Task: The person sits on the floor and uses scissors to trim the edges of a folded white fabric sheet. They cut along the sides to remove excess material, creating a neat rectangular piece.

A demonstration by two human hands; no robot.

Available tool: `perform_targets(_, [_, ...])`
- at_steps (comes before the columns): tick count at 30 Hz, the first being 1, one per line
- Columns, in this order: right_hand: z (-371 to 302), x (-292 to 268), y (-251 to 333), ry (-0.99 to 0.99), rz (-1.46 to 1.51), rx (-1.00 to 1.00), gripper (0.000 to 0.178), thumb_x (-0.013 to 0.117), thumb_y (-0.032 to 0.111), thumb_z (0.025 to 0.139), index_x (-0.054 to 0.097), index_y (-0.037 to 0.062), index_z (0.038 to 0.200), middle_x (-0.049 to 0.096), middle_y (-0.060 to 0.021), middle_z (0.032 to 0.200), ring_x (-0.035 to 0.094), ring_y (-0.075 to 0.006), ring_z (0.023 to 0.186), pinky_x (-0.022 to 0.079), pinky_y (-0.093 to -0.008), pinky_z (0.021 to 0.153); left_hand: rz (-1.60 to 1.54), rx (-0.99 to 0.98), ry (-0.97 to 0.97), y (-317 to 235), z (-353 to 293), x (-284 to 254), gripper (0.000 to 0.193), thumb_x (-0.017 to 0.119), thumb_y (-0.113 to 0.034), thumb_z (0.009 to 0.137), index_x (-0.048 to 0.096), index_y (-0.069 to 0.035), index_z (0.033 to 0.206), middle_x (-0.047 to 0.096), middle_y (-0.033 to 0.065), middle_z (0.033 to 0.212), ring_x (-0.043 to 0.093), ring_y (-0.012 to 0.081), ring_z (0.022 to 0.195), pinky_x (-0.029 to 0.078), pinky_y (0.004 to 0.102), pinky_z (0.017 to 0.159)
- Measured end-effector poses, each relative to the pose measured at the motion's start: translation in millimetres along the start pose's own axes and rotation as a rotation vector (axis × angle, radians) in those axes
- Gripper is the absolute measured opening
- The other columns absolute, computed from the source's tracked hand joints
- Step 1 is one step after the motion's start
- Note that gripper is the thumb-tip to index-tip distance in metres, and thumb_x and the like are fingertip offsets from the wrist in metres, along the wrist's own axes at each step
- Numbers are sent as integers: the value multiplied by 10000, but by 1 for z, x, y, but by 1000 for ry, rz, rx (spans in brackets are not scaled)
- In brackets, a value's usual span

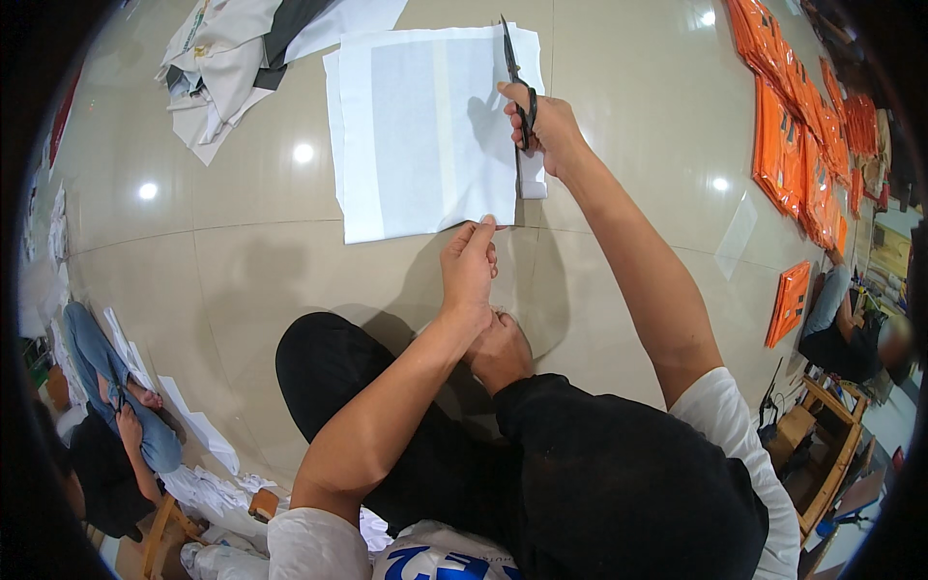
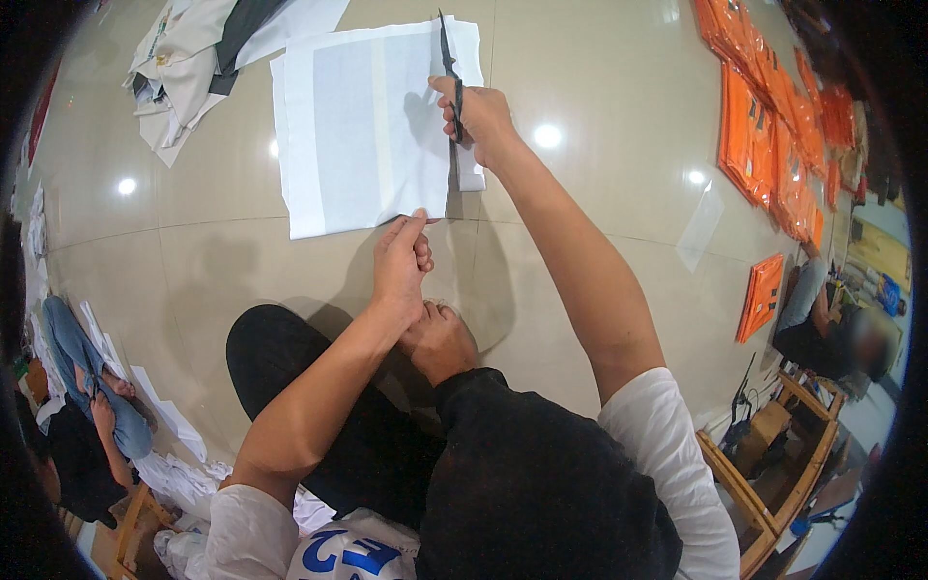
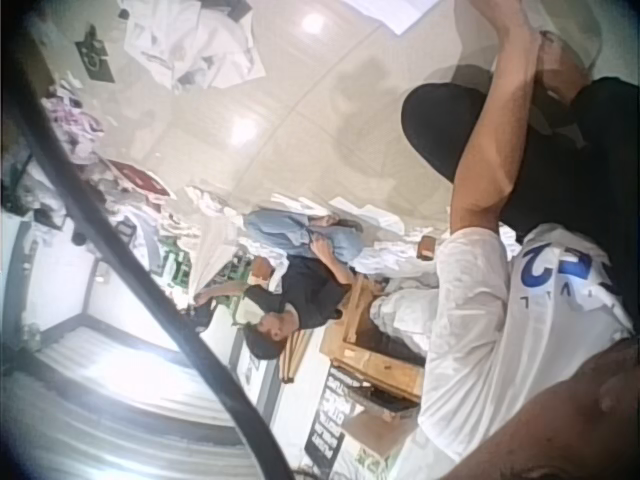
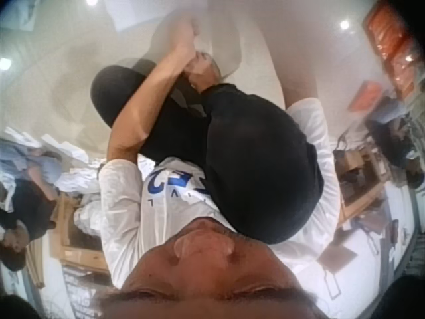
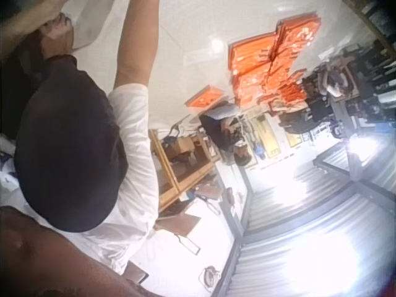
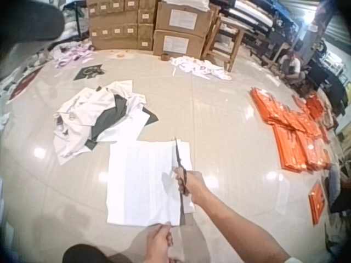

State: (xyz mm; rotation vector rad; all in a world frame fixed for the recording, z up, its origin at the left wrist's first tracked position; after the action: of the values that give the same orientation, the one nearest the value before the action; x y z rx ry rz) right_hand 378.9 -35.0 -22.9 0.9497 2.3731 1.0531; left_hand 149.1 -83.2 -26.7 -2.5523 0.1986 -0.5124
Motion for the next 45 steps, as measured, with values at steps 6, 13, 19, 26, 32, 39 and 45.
perform_targets(6, [0, 0, 3, -9, -13, -17, 428, 873, 452, 810, 685, 74, 880, 620, 11, 702, 581, -103, 571, 415, -245, 521, -8, 4, 9, 0, 2, -1, 257, 667, -295, 1065, 725, -69, 957, 451, -75, 663, 397, 33, 601, 319, 230, 557])
perform_targets(13, [9, 1, 5, -12, 26, 4, 388, 875, 377, 826, 679, 44, 866, 625, -20, 736, 580, -130, 593, 458, -274, 553, -1, -3, 8, 1, 1, 0, 253, 668, -297, 1062, 716, -70, 961, 448, -74, 668, 396, 36, 602, 318, 234, 555])
perform_targets(19, [15, -11, -1, -41, -87, -69, 408, 860, 403, 845, 695, 31, 812, 669, -64, 729, 624, -163, 615, 508, -316, 595, 21, -11, 3, 2, 0, 2, 271, 667, -309, 1061, 716, -62, 961, 435, -73, 676, 375, 44, 605, 307, 242, 560])
perform_targets(26, [-17, -56, 12, -386, -1088, -227, 501, 781, 534, 870, 771, 33, 859, 776, -172, 847, 758, -351, 815, 589, -472, 743, 320, 45, -49, 2, -2, -20, 316, 661, -321, 1054, 755, -35, 959, 431, -55, 679, 379, 74, 625, 328, 289, 582])
perform_targets(32, [-60, -180, -42, -627, -1035, -117, 636, 780, 647, 860, 734, 13, 817, 744, -195, 808, 730, -397, 817, 556, -502, 746, 1086, -3, 131, -18, -25, -28, 325, 662, -336, 1034, 764, -30, 997, 619, 40, 739, 586, 198, 684, 470, 392, 669])
perform_targets(39, [-138, -268, -113, -838, -939, 24, 666, 781, 647, 861, 708, -13, 802, 724, -209, 775, 701, -411, 776, 539, -497, 743, 1385, 1063, -319, -79, 10, 0, 701, 638, -467, 1031, 453, -117, 1609, 366, 298, 1662, 308, 479, 1561, 293, 627, 1227])
perform_targets(45, [-173, -278, -134, -886, -869, 14, 604, 815, 584, 870, 711, -9, 814, 721, -184, 748, 702, -365, 731, 539, -474, 721, 1707, 887, -398, -76, 58, 15, 887, 559, -627, 1028, 256, -162, 1720, 143, 315, 1749, 43, 589, 1601, 48, 771, 1232])
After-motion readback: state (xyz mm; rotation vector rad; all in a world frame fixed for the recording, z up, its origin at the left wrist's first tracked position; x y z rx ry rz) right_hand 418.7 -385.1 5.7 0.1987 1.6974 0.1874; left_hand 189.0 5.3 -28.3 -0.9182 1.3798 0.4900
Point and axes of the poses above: each hand's wrist, its own z-axis towards the middle knuckle, its own x-axis out of the palm, y = z × x, the point moved 6 cm from there along z, towards the middle knuckle
